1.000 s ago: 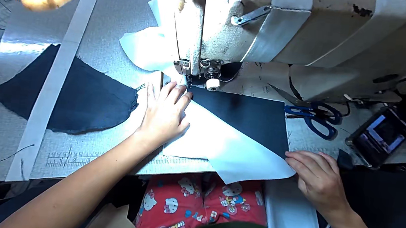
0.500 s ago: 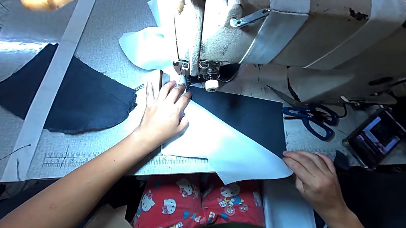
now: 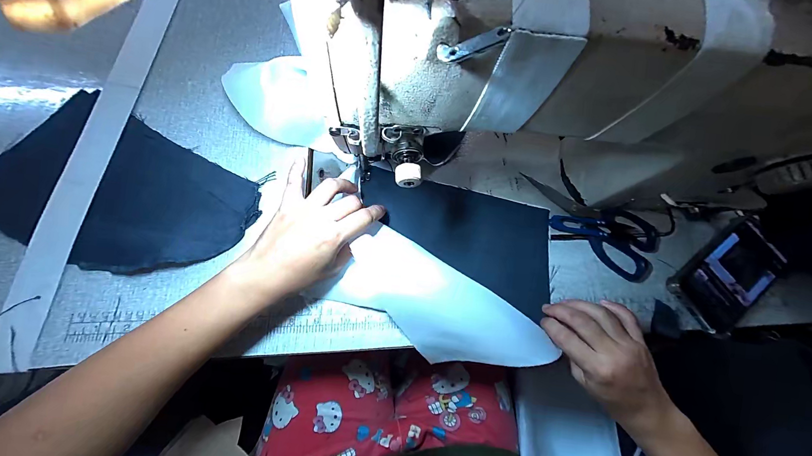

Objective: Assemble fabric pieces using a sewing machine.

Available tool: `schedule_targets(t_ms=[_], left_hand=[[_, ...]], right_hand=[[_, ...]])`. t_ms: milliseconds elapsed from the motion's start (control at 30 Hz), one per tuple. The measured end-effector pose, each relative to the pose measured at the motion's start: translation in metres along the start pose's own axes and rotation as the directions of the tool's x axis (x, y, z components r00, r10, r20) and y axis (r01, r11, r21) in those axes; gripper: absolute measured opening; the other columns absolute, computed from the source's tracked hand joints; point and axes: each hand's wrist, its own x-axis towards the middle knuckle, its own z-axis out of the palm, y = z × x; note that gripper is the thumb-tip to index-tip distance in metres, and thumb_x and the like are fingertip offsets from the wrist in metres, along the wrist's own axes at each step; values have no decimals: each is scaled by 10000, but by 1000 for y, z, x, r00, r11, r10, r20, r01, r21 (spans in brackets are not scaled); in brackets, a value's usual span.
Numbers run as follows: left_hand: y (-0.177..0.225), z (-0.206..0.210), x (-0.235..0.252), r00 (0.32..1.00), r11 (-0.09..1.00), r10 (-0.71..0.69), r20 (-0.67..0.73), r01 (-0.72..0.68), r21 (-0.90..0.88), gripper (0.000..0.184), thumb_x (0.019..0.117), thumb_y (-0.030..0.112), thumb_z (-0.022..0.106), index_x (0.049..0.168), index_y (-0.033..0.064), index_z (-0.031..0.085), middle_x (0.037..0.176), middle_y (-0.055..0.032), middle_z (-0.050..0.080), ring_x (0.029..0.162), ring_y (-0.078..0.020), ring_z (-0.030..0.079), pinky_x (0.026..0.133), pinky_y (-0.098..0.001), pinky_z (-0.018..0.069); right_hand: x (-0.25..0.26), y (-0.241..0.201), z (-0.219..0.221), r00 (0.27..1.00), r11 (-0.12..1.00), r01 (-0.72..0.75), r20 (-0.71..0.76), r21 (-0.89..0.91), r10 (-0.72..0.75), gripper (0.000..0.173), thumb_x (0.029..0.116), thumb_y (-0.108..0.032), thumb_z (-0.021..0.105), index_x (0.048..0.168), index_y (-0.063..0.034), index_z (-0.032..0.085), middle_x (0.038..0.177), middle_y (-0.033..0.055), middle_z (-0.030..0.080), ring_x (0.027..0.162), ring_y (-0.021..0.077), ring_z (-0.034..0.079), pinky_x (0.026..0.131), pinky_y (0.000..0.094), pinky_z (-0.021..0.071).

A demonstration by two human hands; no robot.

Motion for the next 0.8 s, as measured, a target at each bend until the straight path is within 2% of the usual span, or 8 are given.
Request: schedule_targets(t_ms=[100,233,333,400,500,633,733,800], left_hand=[[0,-4,2,996,1000,-3,90,1,22,414,728,56,677,1133,85,761,988,-131,711,1115,-441,640,1008,-846,233],[4,-6,4,990,998,-30,138,21,61,396,711,54,721,1103,88,769,1001,-133,703,1128,-426,635,1023,-838,230],[7,-12,6,976,995,-80,201,66,75,505,633,27,832,1130,84,765,1059,-149,701,1160,-435,621,1030,-838,231],[6,-14,9,966,991,-109,234,89,95,563,607,9,847,1157,90,761,1086,-151,697,1182,-433,611,1036,-838,223],[3,-17,13,952,982,-152,266,115,150,573,653,-45,822,1194,129,753,1119,-140,696,1221,-433,590,1057,-826,216],[-9,-20,20,942,979,-156,297,108,172,515,826,-144,665,1231,166,739,1141,-162,696,1227,-462,589,1043,-831,230],[-21,-23,23,946,987,-106,307,62,148,522,826,-179,642,1211,154,755,1115,-176,703,1206,-463,601,1039,-846,221],[-28,-26,21,954,989,-38,298,-7,147,484,830,-186,628,1160,138,768,1090,-169,710,1191,-451,617,1038,-841,240]], right_hand=[[1,2,-1,1000,1000,26,11,-1,-26,214,1033,-95,469,988,-145,672,1046,51,748,1026,236,688,951,402,469],[2,1,-2,999,999,46,18,-2,-46,214,1028,-86,468,984,-146,668,1048,48,747,1035,234,685,960,397,467],[3,-4,-1,998,998,56,21,10,-56,217,1028,-78,460,984,-145,661,1081,42,752,1075,227,681,978,391,461],[4,-8,0,998,998,63,21,27,-64,228,1024,-64,456,971,-141,664,1107,35,763,1125,217,681,988,389,466],[9,-14,0,997,996,68,31,53,-70,226,1013,-55,463,957,-142,664,1098,37,765,1138,224,685,995,398,482],[19,-26,2,995,994,82,44,72,-85,208,1002,-56,487,958,-152,666,1067,40,759,1128,228,685,999,398,485],[26,-35,4,993,992,101,48,82,-105,203,989,-50,495,951,-152,666,1081,39,752,1141,233,678,1001,399,489],[30,-39,5,990,988,120,65,99,-127,205,982,-39,493,945,-152,659,1148,28,748,1175,224,668,1013,411,482]])
